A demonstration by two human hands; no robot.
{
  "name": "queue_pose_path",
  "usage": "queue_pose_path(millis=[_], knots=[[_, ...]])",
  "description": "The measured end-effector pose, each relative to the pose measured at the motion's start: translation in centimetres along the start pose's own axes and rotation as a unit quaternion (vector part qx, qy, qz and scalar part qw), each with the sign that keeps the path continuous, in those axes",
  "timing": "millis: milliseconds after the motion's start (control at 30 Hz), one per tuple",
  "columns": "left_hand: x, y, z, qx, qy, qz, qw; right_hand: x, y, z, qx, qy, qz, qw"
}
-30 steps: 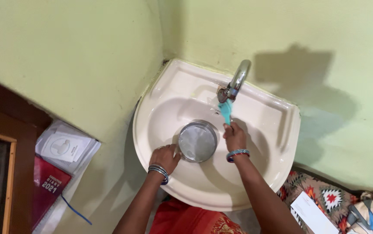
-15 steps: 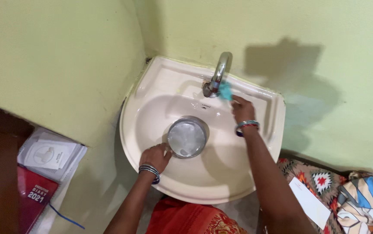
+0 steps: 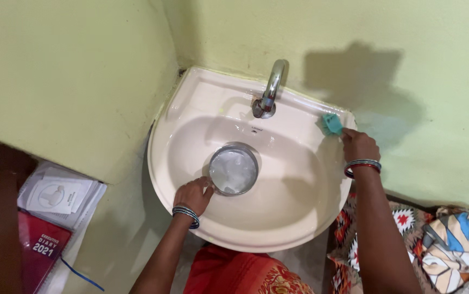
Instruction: The person uses a blue scrubbing brush to clean a white bathroom sink. They scrub the basin, the faucet, and the surrounding wall area. A metal bowl containing water is present in the sink and is occasionally moved or used to rinse the brush.
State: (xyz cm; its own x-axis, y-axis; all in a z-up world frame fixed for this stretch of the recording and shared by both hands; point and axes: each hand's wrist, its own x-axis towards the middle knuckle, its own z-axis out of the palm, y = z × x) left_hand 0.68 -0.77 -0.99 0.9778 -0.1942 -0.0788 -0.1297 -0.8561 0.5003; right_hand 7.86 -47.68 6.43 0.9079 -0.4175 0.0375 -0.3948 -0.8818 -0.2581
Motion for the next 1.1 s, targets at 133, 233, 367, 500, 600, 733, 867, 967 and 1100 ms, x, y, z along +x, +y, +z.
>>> queue_pose_path(millis=[133, 233, 367, 500, 600, 733, 867, 967, 1100], knots=[[0.0, 0.0, -0.2, -0.032, -0.006, -0.019, 0.999, -2.7, -1.5, -0.1, -0.027, -0.016, 0.007, 0.999], [-0.2, 0.2, -0.4, -0.037, -0.002, -0.017, 0.999, -6.1, -3.4, -0.1, -0.026, -0.051, 0.015, 0.998], [-0.3, 0.4, -0.8, -0.031, -0.004, -0.023, 0.999, -9.8, -4.0, -1.6, -0.001, -0.041, 0.008, 0.999], [-0.3, 0.7, -1.0, -0.016, -0.010, -0.022, 1.000, -8.1, -2.9, -2.9, -0.006, -0.045, 0.059, 0.997], [-0.4, 0.7, -1.1, -0.024, -0.019, -0.033, 0.999, -4.4, -2.8, -1.6, -0.013, 0.000, 0.025, 1.000], [-0.5, 0.6, -0.9, -0.027, 0.016, -0.001, 0.999, 0.1, -4.8, 2.3, 0.013, 0.005, -0.017, 1.000], [-0.5, 0.9, -0.9, -0.005, -0.006, -0.013, 1.000, 1.3, -9.1, 4.8, 0.014, -0.002, -0.102, 0.995], [-0.5, 0.9, -0.8, 0.034, -0.023, -0.004, 0.999, 1.0, -10.8, 2.3, 0.113, 0.010, -0.125, 0.986], [-0.3, 1.1, -0.8, 0.048, -0.045, -0.018, 0.998, 1.4, -13.3, -0.5, 0.156, 0.040, -0.136, 0.977]])
